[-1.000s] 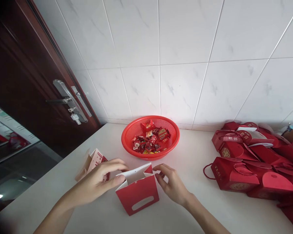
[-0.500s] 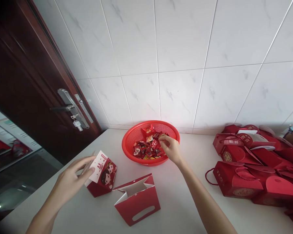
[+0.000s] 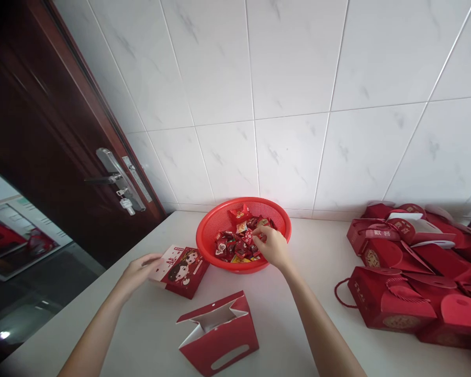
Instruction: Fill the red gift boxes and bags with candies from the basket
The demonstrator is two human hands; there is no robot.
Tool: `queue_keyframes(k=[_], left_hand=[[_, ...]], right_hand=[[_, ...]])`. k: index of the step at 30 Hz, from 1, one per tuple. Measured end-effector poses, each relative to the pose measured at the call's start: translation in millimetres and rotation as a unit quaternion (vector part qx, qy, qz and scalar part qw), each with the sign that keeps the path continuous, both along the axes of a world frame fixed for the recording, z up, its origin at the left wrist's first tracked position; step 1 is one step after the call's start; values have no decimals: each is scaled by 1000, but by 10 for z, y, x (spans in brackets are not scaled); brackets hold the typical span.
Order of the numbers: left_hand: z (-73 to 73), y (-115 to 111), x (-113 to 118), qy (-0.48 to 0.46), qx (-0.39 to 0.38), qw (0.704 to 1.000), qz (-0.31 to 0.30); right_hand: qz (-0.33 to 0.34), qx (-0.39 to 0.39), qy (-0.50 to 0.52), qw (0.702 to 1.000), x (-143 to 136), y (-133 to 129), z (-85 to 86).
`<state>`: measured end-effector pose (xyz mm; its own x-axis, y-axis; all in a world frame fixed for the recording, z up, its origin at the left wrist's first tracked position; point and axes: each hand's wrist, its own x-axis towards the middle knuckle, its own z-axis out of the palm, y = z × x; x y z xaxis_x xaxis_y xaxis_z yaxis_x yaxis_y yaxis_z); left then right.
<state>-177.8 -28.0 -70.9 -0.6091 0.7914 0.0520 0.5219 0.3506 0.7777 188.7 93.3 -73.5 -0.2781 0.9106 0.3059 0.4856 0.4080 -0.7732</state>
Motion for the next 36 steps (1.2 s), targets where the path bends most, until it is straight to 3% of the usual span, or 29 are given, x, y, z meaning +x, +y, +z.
queue_keyframes(k=[3,6,9,11,13,14,17,20,24,27,32,36], left_hand=[[122,65,-17,15,-36,999,-18],[338,199,118,61,6,997,-39],[552,451,448,88,47,977,-187],[629,689,728,117,7,939,-325],[624,956,993,201,-109,870,-436],[592,1088,1107,216,-150,847,-462],[425,1418,1355,241,-226,809,-486],[263,1594,1471,251,-272,789,-490],[189,1645,1434,223,-281,799,-482],[200,1647,1311,171,-248,835,-460],[228,1645,1154,6,-153,898,-414],[272,1615,1171,-142,-112,903,-389]], right_hand=[[-2,-5,-6,1000,-7,-9,12],[-10,-11,-18,1000,-10,-15,18],[-17,-13,-28,999,-8,-23,20],[-16,-15,-35,999,-3,-32,26],[-13,-15,-42,999,3,-45,37],[-12,-14,-46,999,5,-52,44],[-19,-8,-61,998,1,-68,61],[-30,3,-75,997,-12,-69,60],[-39,13,-85,996,-28,-53,31],[-42,16,-89,995,-32,-41,9],[-43,19,-94,994,-32,-36,4],[-44,22,-96,994,-33,-39,7]])
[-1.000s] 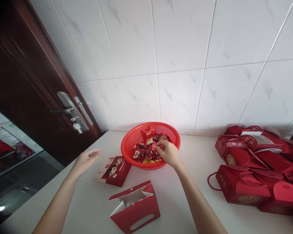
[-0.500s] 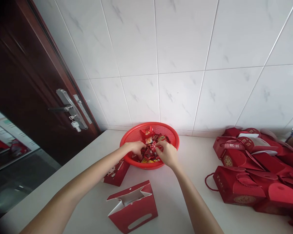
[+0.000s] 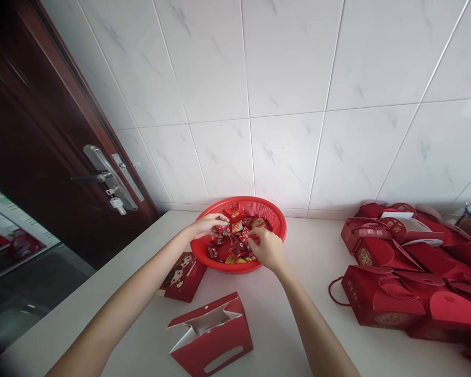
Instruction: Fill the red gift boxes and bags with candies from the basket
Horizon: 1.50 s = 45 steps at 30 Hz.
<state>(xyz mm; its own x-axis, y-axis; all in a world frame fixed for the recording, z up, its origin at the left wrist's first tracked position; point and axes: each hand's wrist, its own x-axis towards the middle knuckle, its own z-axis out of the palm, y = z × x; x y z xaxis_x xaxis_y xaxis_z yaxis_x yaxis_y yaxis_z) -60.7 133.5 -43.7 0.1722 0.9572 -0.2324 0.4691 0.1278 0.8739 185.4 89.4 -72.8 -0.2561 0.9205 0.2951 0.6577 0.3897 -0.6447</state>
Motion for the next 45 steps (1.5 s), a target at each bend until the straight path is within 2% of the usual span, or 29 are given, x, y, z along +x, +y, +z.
queue_keyframes(k=[3,7,11,15,21,27,32,37,42,45], left_hand=[[38,-36,80,-80,-31,996,4],[71,-95,215,-142,-59,988,-11],[65,-132,322,-159,-64,985,-22],[30,-130,368,-157,-33,987,-4],[0,-94,294,-164,9,986,31],[-7,-63,155,-182,15,982,49],[-37,-68,115,-176,-1,984,40],[-93,-54,136,-150,-7,988,14],[-138,-25,221,-100,-8,994,-36],[-169,6,250,-44,2,997,-60]], right_hand=[[-2,1,-2,1000,-2,0,0],[-2,-1,-2,1000,-1,-5,11],[0,-3,-1,1000,4,-20,27],[1,-8,-1,1000,3,-30,32],[-8,-11,-9,1000,-5,-36,44],[-11,-15,-12,1000,-6,-38,48],[-11,-13,3,1000,-10,-25,21],[2,-4,50,999,5,5,-3],[11,-1,236,972,34,76,-51],[5,-9,275,961,37,99,-75]])
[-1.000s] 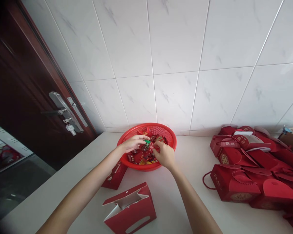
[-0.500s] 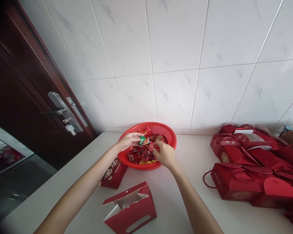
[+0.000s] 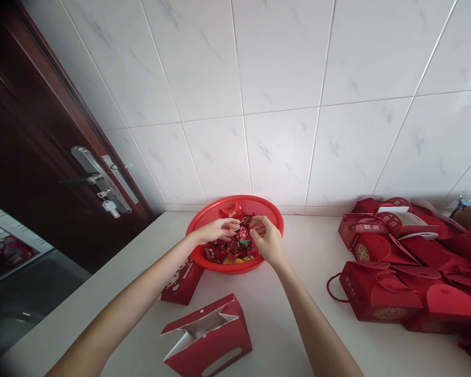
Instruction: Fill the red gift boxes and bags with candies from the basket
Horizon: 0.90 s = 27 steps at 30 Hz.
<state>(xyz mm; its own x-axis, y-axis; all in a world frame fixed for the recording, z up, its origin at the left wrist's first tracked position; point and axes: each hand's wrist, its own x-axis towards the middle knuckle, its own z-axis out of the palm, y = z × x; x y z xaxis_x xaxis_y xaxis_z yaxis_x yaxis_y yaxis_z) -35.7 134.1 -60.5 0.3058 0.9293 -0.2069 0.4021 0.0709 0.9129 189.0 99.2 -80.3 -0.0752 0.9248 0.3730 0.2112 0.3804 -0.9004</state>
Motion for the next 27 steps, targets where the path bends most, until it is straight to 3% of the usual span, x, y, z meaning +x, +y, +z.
queue_keyframes(k=[10,15,21,27], left_hand=[[40,293,3,204,117,970,-65],[-57,495,125,269,129,952,-72],[-175,539,109,291,103,948,-79],[27,433,15,241,105,963,-57]], right_hand=[[-1,1,-9,1000,-13,-4,-6],[3,6,-5,1000,-6,-4,0],[-1,5,-9,1000,-9,1,-3],[5,-5,-23,1000,-6,-4,0]])
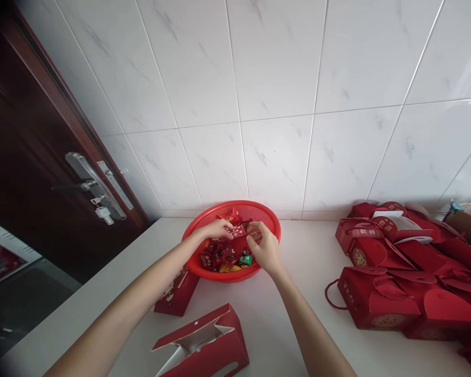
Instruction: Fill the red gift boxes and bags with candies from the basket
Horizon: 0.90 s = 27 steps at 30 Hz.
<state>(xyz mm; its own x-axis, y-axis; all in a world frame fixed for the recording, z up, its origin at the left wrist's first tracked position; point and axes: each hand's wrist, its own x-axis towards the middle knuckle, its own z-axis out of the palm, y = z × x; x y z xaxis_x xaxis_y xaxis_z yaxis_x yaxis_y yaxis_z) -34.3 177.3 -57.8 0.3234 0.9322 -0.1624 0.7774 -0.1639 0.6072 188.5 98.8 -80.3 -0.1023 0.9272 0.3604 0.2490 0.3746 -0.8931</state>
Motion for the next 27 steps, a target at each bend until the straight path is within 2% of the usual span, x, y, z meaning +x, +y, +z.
queue_keyframes(k=[3,6,12,15,18,23,27], left_hand=[[108,-80,21,-34,-4,999,-12],[155,-147,39,-56,11,998,-12],[93,-173,-40,-58,74,994,60],[73,-179,-63,-42,88,993,70],[77,-226,-25,-26,73,996,36],[20,-372,100,11,4,998,-67],[-42,-426,171,110,52,985,-123]], right_hand=[[0,-6,1,1000,6,2,1],[-3,-1,3,1000,11,11,-6],[-7,8,-7,1000,6,12,3],[-12,3,-19,1000,5,-7,25],[-11,-1,-26,1000,9,-31,39],[7,-16,-17,1000,19,-48,45],[1,-8,-22,1000,20,-43,41]])
